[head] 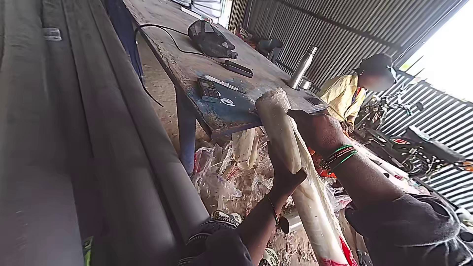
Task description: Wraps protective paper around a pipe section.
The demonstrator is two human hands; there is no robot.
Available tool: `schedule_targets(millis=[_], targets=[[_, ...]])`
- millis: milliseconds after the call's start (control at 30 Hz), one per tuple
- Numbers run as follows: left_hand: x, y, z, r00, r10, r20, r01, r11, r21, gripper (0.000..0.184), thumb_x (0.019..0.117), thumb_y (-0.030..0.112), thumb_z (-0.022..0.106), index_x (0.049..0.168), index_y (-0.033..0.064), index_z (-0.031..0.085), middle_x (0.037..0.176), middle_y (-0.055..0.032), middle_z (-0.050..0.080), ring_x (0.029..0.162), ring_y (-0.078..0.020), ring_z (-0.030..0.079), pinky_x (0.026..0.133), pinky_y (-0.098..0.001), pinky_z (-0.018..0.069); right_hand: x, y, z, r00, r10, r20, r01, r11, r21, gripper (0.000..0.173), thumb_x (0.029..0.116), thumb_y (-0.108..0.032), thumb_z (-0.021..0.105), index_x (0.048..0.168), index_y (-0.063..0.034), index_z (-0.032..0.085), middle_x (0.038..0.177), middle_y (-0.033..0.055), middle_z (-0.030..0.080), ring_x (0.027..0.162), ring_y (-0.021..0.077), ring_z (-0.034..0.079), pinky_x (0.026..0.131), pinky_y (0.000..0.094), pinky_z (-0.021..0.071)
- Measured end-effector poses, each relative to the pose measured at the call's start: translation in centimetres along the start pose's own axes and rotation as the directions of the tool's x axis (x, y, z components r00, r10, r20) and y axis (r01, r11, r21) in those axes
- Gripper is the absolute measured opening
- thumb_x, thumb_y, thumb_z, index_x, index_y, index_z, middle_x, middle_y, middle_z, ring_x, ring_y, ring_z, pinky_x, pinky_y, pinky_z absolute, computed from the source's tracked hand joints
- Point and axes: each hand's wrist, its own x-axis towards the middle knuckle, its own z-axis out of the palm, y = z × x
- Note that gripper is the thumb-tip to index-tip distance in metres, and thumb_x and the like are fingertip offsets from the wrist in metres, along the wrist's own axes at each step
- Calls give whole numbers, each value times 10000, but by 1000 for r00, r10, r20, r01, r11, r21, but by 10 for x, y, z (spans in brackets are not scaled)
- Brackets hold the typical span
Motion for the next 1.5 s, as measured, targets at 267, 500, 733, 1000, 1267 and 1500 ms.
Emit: schedule_targets(millis=[267,500,733,1000,1267,1500], targets=[[0,-2,1,999,35,-17,-35,999,4,1308,626,296,752,1604,-61,-40,1655,-337,-51,1567,-364,25,1251,-429,127,-18,20,10,976,216,17,-210,927,309,341,1080,-218,538,1393,-102,613,836,202,682,731,393,650,672,591,495],[1,-4,4,997,64,-41,-64,998,1,1288,624,280,747,1602,-65,-16,1655,-337,-44,1568,-349,43,1248,-414,142,-2,21,26,958,261,121,-284,797,533,534,954,-249,752,1389,-44,518,832,169,613,708,310,571,667,532,477],[2,0,6,996,62,-58,-60,998,22,1311,586,197,743,1598,-70,-47,1648,-348,-26,1559,-349,83,1238,-413,180,-10,32,50,986,153,66,-161,777,609,384,1002,-117,607,1369,-14,560,932,153,634,762,255,588,727,474,503],[0,1,6,998,47,-42,-45,998,38,1294,625,209,720,1603,-34,-92,1658,-319,-21,1551,-282,133,1218,-357,224,-9,39,49,989,143,35,-144,888,437,534,939,-280,721,1384,-26,569,1229,239,630,948,387,671,785,580,540],[0,9,2,1000,25,-13,-24,998,52,1277,632,155,704,1615,14,-99,1661,-288,46,1518,-210,225,1166,-291,309,-11,33,59,993,50,-105,-23,970,242,390,1034,-305,536,1266,-13,647,904,205,718,779,417,716,612,564,531],[-3,15,-6,999,13,42,-14,999,40,1206,666,74,679,1628,35,-47,1655,-270,49,1460,-167,352,976,-242,514,-4,52,74,936,-82,-342,183,944,276,252,976,-199,550,988,4,699,720,157,674,649,354,703,514,510,521]])
